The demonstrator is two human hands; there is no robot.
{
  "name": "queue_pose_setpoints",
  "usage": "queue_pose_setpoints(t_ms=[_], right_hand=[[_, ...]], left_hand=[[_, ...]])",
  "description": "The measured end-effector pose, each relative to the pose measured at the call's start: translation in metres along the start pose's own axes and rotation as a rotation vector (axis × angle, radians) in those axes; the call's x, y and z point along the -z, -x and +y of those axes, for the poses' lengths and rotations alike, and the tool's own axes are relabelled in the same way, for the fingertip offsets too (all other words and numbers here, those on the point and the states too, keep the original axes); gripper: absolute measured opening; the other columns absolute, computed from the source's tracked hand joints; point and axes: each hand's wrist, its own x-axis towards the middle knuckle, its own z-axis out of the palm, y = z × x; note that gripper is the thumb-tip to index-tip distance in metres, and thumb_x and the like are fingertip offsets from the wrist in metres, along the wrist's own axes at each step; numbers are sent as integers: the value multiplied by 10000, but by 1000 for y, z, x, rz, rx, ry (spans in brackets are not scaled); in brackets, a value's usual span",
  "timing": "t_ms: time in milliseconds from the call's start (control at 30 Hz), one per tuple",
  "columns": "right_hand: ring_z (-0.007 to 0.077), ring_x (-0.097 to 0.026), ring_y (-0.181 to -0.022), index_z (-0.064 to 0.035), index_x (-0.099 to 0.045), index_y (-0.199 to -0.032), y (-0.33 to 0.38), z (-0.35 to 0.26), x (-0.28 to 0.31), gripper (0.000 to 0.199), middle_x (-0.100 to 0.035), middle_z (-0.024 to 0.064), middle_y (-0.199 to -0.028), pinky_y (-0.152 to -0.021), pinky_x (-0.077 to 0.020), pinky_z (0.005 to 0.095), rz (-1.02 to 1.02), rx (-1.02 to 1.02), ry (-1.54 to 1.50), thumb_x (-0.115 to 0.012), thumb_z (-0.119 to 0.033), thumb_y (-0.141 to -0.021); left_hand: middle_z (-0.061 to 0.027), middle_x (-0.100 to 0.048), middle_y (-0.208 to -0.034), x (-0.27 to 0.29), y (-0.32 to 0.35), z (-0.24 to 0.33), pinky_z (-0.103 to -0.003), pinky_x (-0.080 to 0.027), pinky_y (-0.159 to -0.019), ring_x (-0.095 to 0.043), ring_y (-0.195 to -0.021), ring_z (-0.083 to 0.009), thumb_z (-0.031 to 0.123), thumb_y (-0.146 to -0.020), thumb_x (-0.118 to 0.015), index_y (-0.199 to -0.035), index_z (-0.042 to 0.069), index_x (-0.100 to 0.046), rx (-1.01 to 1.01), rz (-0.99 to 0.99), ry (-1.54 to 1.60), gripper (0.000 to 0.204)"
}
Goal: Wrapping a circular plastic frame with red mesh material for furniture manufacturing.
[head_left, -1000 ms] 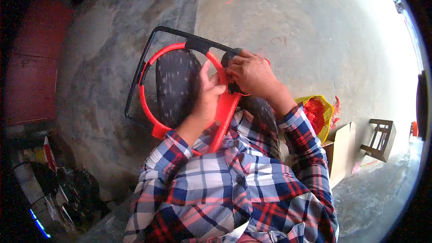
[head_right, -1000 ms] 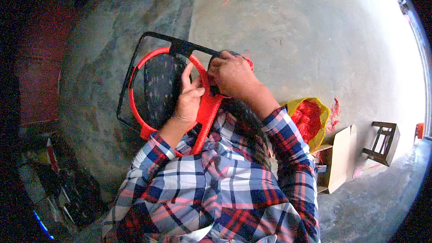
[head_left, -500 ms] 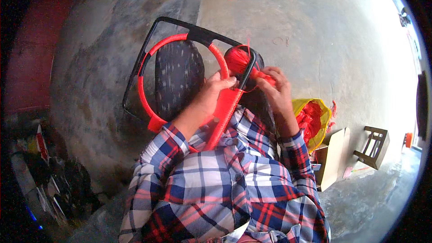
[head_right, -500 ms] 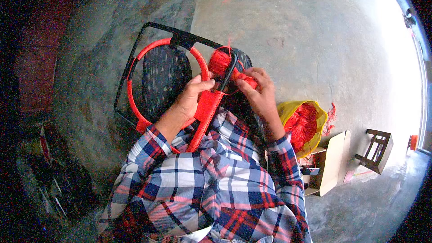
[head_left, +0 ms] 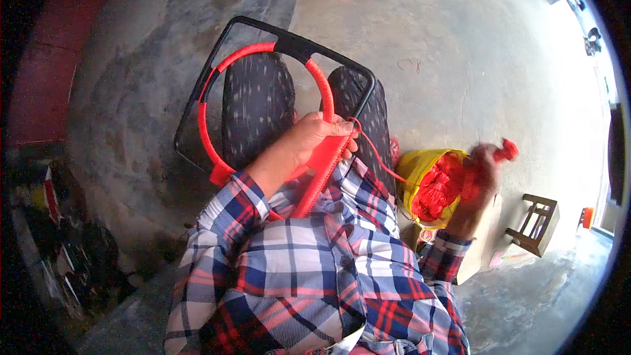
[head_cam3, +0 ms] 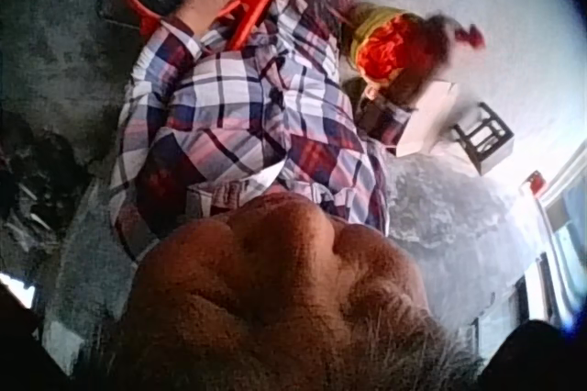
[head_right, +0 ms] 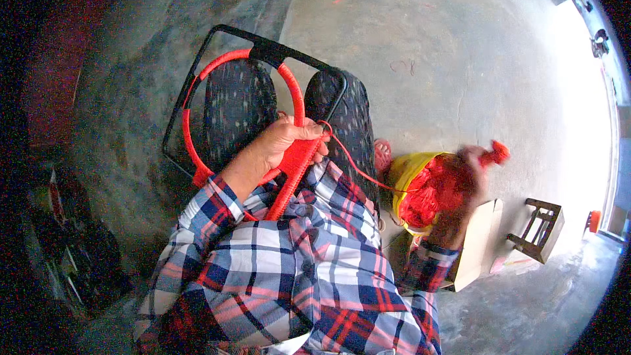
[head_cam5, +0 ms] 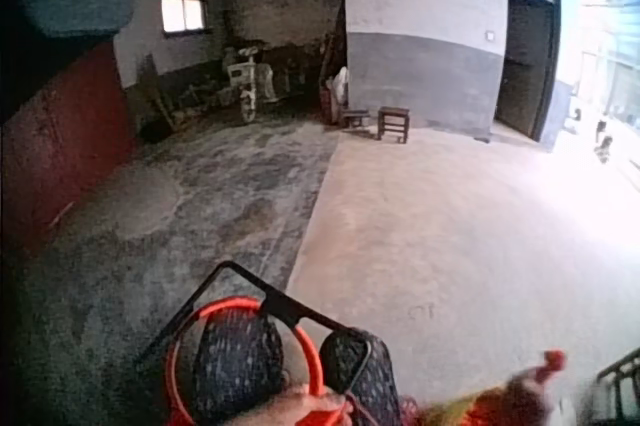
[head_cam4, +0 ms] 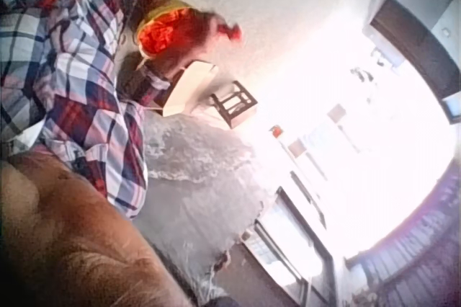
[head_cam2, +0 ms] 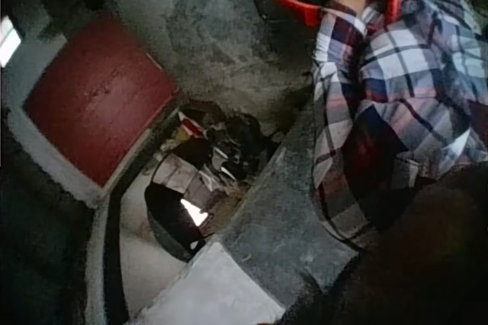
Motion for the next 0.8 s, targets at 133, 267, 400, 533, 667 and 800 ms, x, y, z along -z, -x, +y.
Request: queue_pose_setpoints(t_ms=[133,267,400,533,667,800], right_hand=[[103,-549,-749,-40,-513,-1197,24,71,-65,340,-577,0,-856,-674,-461,247,-372,-382,536,-572,-47,-862],[64,-504,-748,-38,-532,-1048,42,76,-83,205,-550,-13,-839,-672,-435,236,-500,-391,532,-565,3,-850],[81,-523,-725,-39,-537,-942,42,57,-68,180,-544,-3,-810,-639,-432,242,-582,-418,519,-575,4,-771],[131,-578,-676,-58,-538,-1063,14,33,-38,249,-605,39,-825,-596,-485,272,-186,-381,418,-552,-48,-814],[137,-597,-746,-11,-474,-1210,-11,19,-26,361,-611,71,-948,-576,-503,296,-44,-91,405,-517,-214,-915],[166,-556,-767,-21,-592,-1092,31,14,-58,310,-596,46,-935,-714,-450,301,-423,-381,1072,-602,-240,-873]], left_hand=[[-149,-663,-770,-2,1,-2,-317,-530,-575,-653,-625,-229,212,-860,-643,-880,12,-611,-26,-9,-27,204],[-140,-662,-767,-2,-5,-5,-337,-545,-552,-659,-634,-232,216,-850,-660,-863,31,-624,-75,11,-31,189],[-137,-657,-755,-7,-3,1,-351,-545,-536,-660,-633,-249,165,-837,-657,-892,38,-607,-40,78,9,147],[-158,-645,-744,1,-17,-3,-364,-544,-536,-652,-615,-275,106,-809,-630,-909,43,-551,-81,31,88,142],[-182,-637,-749,20,-10,-10,-371,-540,-542,-640,-595,-287,106,-807,-620,-890,50,-522,-87,-22,77,140],[-187,-639,-744,20,-10,-11,-363,-535,-543,-638,-584,-285,107,-815,-610,-897,57,-528,-59,2,66,127]])
